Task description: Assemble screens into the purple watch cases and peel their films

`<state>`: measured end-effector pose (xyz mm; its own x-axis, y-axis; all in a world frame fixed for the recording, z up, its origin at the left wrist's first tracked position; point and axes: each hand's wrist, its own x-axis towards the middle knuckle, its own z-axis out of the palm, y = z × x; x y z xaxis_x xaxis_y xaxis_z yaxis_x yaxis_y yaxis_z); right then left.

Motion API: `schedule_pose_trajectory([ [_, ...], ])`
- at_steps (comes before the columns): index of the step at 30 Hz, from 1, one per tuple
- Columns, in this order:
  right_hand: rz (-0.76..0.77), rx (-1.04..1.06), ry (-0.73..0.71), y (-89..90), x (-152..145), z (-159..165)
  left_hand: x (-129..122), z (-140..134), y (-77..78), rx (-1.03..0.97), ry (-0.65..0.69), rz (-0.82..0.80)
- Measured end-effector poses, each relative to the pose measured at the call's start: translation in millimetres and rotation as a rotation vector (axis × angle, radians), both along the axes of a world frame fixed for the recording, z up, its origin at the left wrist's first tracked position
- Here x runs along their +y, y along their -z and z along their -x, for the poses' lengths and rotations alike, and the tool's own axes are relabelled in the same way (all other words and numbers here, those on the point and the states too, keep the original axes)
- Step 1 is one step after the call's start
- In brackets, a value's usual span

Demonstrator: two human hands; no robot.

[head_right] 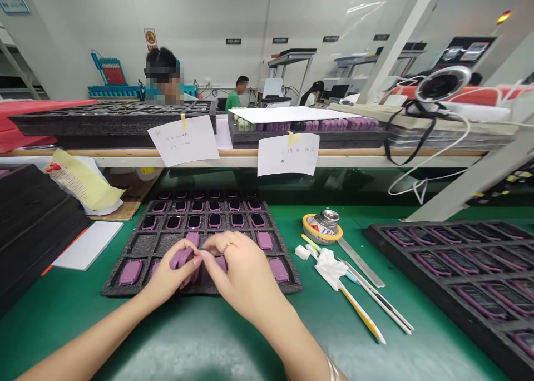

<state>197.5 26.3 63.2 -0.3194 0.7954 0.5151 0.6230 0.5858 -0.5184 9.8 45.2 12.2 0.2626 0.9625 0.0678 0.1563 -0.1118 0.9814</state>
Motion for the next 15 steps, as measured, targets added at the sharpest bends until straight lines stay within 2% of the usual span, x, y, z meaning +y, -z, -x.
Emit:
schedule_pose_trajectory([
  [2,-0.072,0.187,-0.136,5.6,13.4,18.3,4.4,5.0,-1.1,-0.105,0.025,0.114],
  [4,-0.104,0.272,-0.194,23.0,19.4,30.3,2.1,10.0,-1.4,-0.206,0.028,0.206],
  [6,-0.061,0.276,-0.244,41.9,17.3,36.8,-4.8,13.7,-2.7,-0.300,0.014,0.288],
  [8,-0.020,0.251,-0.280,53.3,10.1,39.9,-12.6,15.1,-4.9,-0.386,0.006,0.365],
  [10,-0.009,0.213,-0.294,54.8,2.6,40.9,-18.0,14.4,-6.7,-0.479,0.005,0.454],
  [15,0.021,0.168,-0.293,43.6,-3.7,37.3,-18.5,9.5,-4.4,-0.708,0.009,0.691],
])
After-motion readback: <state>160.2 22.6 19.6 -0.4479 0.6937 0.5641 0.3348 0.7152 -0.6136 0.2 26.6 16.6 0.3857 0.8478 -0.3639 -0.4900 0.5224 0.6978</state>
